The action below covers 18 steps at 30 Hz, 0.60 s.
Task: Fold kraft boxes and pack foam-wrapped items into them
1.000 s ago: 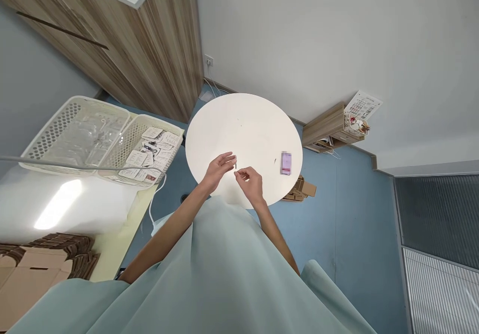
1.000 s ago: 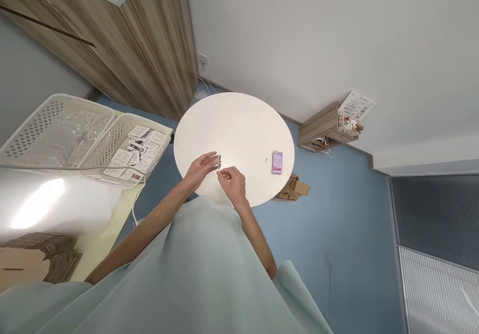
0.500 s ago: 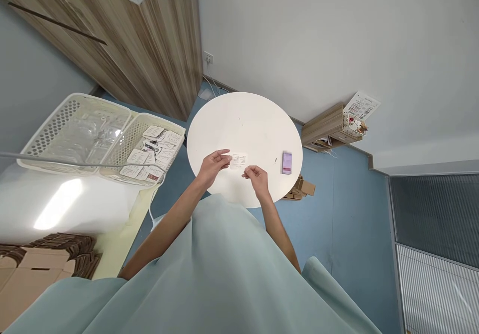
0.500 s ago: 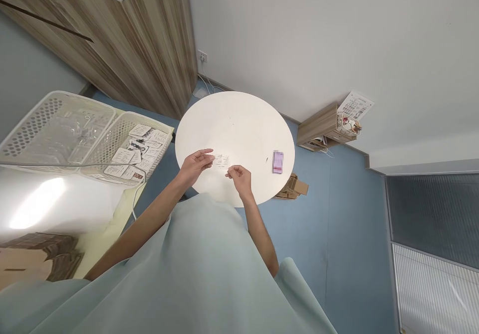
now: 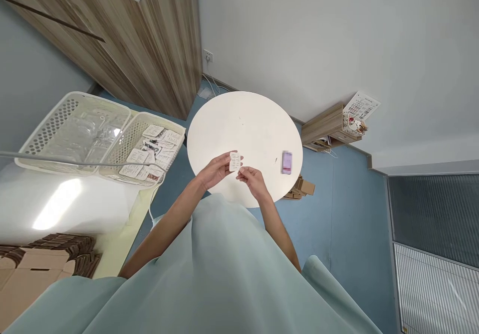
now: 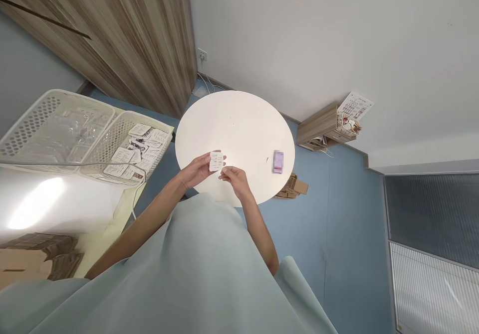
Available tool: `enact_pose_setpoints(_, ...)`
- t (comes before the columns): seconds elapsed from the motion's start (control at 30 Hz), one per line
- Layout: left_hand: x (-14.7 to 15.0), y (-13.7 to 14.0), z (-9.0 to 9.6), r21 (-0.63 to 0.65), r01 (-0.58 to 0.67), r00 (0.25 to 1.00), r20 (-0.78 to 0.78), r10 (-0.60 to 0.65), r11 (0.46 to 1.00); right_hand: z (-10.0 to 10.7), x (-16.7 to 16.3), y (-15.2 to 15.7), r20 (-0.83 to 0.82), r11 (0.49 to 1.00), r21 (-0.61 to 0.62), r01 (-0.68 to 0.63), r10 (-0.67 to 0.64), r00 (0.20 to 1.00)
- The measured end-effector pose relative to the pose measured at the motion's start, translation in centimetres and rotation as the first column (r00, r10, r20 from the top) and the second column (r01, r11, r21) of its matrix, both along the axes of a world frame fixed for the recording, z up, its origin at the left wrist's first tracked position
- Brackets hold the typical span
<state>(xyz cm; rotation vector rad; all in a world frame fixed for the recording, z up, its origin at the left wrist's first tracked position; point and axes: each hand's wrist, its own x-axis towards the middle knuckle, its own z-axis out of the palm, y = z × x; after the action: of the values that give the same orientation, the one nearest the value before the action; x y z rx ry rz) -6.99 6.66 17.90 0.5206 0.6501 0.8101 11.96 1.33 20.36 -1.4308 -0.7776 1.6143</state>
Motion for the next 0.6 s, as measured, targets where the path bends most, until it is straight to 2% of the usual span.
enact_pose_setpoints(0.13,0.2,0.0,0.0,0.016,-0.084,0.975,-0.205,0.085,0.996,0.7,-0.6,-0.1,0.233,0.995,0.079,0.068,-0.084,0.969)
enact_pose_setpoints(0.27,0.5,-0.2,-0.1,0.070,-0.115,0.911,-0.390,0.133,0.991,1.3,-1.4,-0.2,0.339,0.990,0.133,-0.042,-0.006,0.941)
enact_pose_setpoints(0.47,0.5,-0.3,-0.5,0.104,-0.118,0.885,-0.440,0.152,0.988,0.5,-2.3,-0.2,0.558,0.986,0.137,-0.089,-0.002,0.830)
enact_pose_setpoints(0.6,0.0,-0.3,-0.7,0.125,-0.134,0.873,-0.454,0.177,0.983,-0.1,-1.0,0.2,0.578,0.988,0.151,-0.032,-0.062,0.814)
